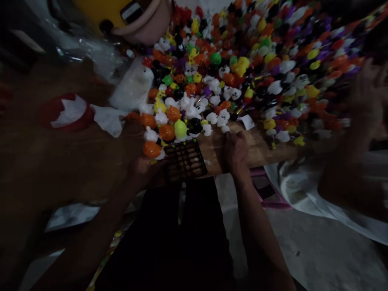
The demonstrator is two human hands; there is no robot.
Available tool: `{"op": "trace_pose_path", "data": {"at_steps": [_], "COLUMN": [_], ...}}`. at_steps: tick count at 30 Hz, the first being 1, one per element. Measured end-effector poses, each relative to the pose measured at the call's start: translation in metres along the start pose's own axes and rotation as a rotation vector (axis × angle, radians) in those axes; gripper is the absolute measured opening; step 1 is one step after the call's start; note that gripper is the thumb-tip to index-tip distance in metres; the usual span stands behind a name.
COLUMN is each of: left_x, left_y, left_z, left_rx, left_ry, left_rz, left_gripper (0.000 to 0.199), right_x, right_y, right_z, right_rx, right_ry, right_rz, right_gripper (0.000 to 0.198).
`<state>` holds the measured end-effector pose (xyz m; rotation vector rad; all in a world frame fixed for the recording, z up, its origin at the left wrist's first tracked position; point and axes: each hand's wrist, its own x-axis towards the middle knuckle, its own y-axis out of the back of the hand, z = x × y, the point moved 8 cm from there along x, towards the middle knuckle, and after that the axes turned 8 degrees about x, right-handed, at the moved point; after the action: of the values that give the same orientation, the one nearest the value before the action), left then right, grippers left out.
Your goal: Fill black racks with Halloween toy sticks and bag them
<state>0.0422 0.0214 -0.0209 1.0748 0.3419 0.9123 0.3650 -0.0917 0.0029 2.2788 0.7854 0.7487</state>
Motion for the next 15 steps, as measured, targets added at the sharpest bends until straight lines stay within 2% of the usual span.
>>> {"op": "trace_pose_path", "data": {"at_steps": [4,7,12,15], "left_x": [0.004,0.008,0.013,0.014], "left_y": [0.003,0.003,0.004,0.004], "left_z": [0.004,0.006,0.010,0.013], "left_rx": [-0.049,-0.060,0.020,0.038], "left_ry": [0.008,0.052,0.078,0.060], "left_rz": [-0.029,-0.069,-0.093,-0.095], "left_gripper": [0.024,0.017,0.017,0.015], "right_x": [-0.020,-0.056,-0.101,-0.105], "right_y": [0.018,0.029,-0.004,-0.017], "right_z": [-0.009,-0.039,-0.101,-0.109], "right_rx": [0.064,0.165,0.393,0.505], "right_ry": [-0.028,-0.031,0.117,0.116], "right_rz": [0.100,0.108,-0.148,-0.160], "right_gripper": [0.021,0.025,0.026,0.026]}}
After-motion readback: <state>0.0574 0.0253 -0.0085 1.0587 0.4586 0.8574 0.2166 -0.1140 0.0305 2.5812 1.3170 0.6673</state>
